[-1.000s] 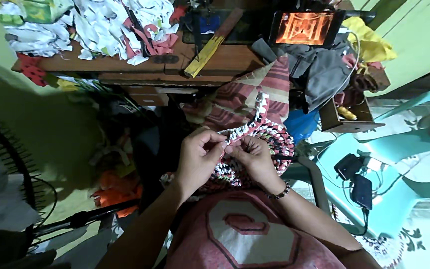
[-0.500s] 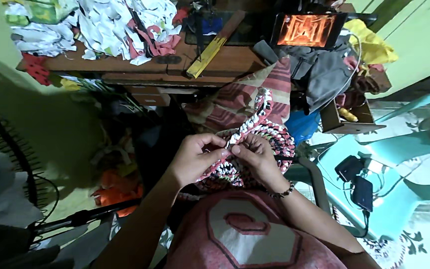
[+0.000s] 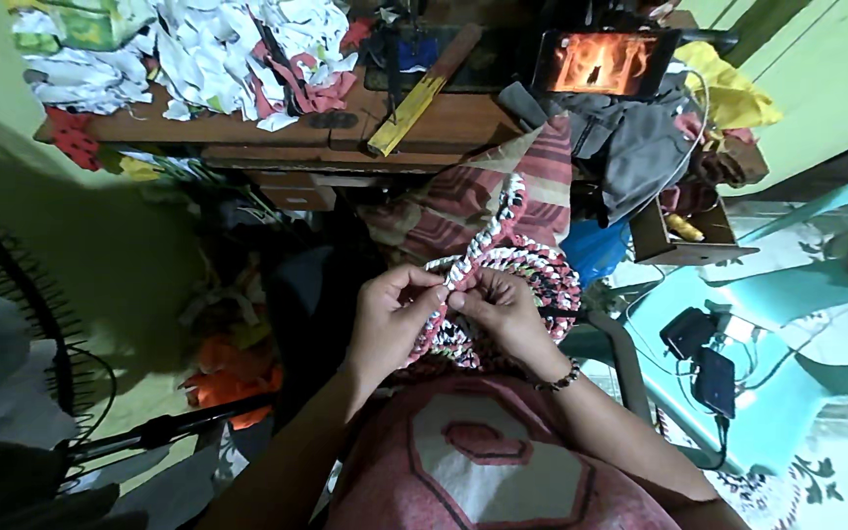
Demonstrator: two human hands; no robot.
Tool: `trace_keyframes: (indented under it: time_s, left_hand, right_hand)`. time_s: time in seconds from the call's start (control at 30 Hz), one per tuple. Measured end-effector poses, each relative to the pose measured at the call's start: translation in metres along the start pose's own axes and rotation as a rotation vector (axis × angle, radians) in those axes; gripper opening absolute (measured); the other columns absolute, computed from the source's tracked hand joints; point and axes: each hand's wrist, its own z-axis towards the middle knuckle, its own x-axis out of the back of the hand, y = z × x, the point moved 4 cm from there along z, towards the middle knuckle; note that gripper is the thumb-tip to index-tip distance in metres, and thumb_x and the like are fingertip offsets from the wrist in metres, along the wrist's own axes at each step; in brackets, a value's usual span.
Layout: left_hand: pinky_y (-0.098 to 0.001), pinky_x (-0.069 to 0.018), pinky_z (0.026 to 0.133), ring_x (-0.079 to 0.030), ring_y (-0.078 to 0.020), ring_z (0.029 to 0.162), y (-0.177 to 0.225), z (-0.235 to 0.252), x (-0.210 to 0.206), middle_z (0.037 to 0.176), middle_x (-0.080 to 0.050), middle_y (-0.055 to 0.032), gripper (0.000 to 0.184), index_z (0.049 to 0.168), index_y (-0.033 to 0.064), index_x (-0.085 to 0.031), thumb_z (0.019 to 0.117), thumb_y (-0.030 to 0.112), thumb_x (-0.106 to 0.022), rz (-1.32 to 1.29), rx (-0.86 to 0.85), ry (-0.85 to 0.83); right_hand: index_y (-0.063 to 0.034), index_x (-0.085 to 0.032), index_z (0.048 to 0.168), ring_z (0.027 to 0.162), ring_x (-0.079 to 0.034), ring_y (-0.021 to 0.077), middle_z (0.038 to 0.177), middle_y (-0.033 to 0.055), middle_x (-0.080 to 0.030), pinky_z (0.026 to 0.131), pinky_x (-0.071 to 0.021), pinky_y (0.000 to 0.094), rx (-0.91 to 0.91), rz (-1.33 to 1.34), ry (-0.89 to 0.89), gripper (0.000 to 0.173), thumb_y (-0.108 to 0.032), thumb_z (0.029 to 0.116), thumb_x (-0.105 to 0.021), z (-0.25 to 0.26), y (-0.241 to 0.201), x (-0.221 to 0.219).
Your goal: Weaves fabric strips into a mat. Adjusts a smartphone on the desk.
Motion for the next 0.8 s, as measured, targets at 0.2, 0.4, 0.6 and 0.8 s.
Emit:
trace_keyframes:
  time_s: [0.2,0.4,0.6,0.8]
  left_hand:
    - [-0.0268,-0.0592,0.072,-0.068,-0.0111,0.080,-0.003,0.000,-0.001,0.089,-0.071,-0.0045,0.008,0.098,0.0032,-0.073,0.0961,0.004,-0.065,-0.129,0.111,-0.019]
    - [-0.0254,-0.0585,0.077,-0.069,-0.0090,0.085,0.011,0.006,0.010,0.098,-0.074,-0.0019,0.015,0.108,0.0063,-0.076,0.0986,0.009,-0.065,-0.012,0.180,-0.207]
    - [-0.0237,-0.0602,0.078,-0.070,-0.0073,0.088,0.018,0.008,0.016,0.097,-0.074,0.0003,0.015,0.103,0.0078,-0.076,0.0888,0.008,-0.075,0.154,0.141,-0.266]
    - [-0.0259,-0.0614,0.077,-0.071,-0.0102,0.087,0.012,0.005,0.013,0.099,-0.074,-0.0016,0.016,0.105,0.0069,-0.075,0.0888,0.007,-0.075,0.093,0.082,-0.177]
  right_hand:
    - [-0.0065,-0.070,0.091,0.060,-0.057,0.0020,0.071,-0.0031,-0.064,0.058,-0.0491,0.0196,0.014,0.149,-0.015,0.003,-0.004,0.0910,-0.071,-0.004,0.003,-0.005]
    - [-0.0100,-0.070,0.088,0.061,-0.059,0.0032,0.071,-0.0024,-0.065,0.058,-0.0511,0.0211,-0.031,0.251,0.013,0.005,-0.008,0.0918,-0.071,-0.003,0.005,-0.001]
    - [-0.0098,-0.068,0.095,0.057,-0.055,0.0024,0.069,-0.0024,-0.063,0.054,-0.0478,0.0193,-0.005,0.258,0.013,0.003,-0.011,0.0934,-0.070,-0.002,0.003,-0.001]
    - [-0.0076,-0.070,0.092,0.060,-0.056,0.0016,0.069,-0.0044,-0.062,0.058,-0.0491,0.0194,-0.021,0.164,-0.008,0.004,-0.008,0.0904,-0.073,-0.005,0.000,-0.005]
